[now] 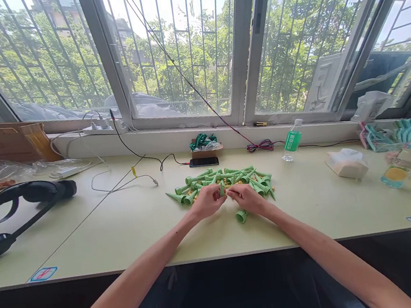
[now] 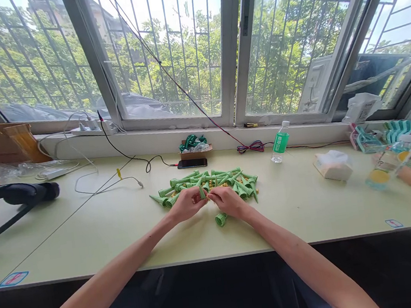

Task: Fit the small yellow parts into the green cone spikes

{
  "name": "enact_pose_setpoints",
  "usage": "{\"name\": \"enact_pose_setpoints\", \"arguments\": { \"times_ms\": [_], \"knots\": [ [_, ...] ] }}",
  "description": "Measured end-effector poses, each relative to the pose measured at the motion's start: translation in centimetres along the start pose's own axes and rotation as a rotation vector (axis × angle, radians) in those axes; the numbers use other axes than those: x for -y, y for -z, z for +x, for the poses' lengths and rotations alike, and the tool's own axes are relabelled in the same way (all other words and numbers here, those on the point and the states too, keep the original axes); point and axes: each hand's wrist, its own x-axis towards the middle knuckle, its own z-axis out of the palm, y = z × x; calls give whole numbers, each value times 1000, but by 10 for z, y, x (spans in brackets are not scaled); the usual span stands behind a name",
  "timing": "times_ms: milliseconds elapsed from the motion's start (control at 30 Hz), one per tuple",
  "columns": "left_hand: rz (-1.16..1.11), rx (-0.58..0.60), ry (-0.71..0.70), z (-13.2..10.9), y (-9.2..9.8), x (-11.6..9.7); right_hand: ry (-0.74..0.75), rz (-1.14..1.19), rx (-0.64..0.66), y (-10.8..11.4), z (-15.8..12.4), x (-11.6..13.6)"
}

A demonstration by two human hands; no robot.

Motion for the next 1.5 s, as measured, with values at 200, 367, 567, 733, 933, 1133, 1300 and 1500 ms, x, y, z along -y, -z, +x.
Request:
{"name": "enact_pose_setpoints", "arguments": {
  "times_ms": [200, 367, 567, 733, 933, 1133, 1300, 1500],
  "knots": [
    [-18, -1, 11, 0, 0, -1, 17, 44, -26, 2, -1, 3],
    [-40, 4, 16, 0, 0, -2, 21, 60, -36, 2, -1, 1],
    [-23, 18, 18, 0, -1, 0, 18, 89, -38, -2, -1, -3],
    [5, 10, 28, -1, -1, -1, -5, 105, -39, -3, -1, -4],
    [0, 14, 31, -1, -1, -3, 1, 120, -28, -3, -1, -2],
    [-81, 20, 67, 0, -1, -2, -10, 110, -38, 0, -1, 1],
    [-132, 16, 89, 0, -1, 0, -14, 75, -75, 1, -1, 3],
    [-96, 5, 66, -1, -2, 2, 14, 92, -92, -1, -1, 0]
  ]
}}
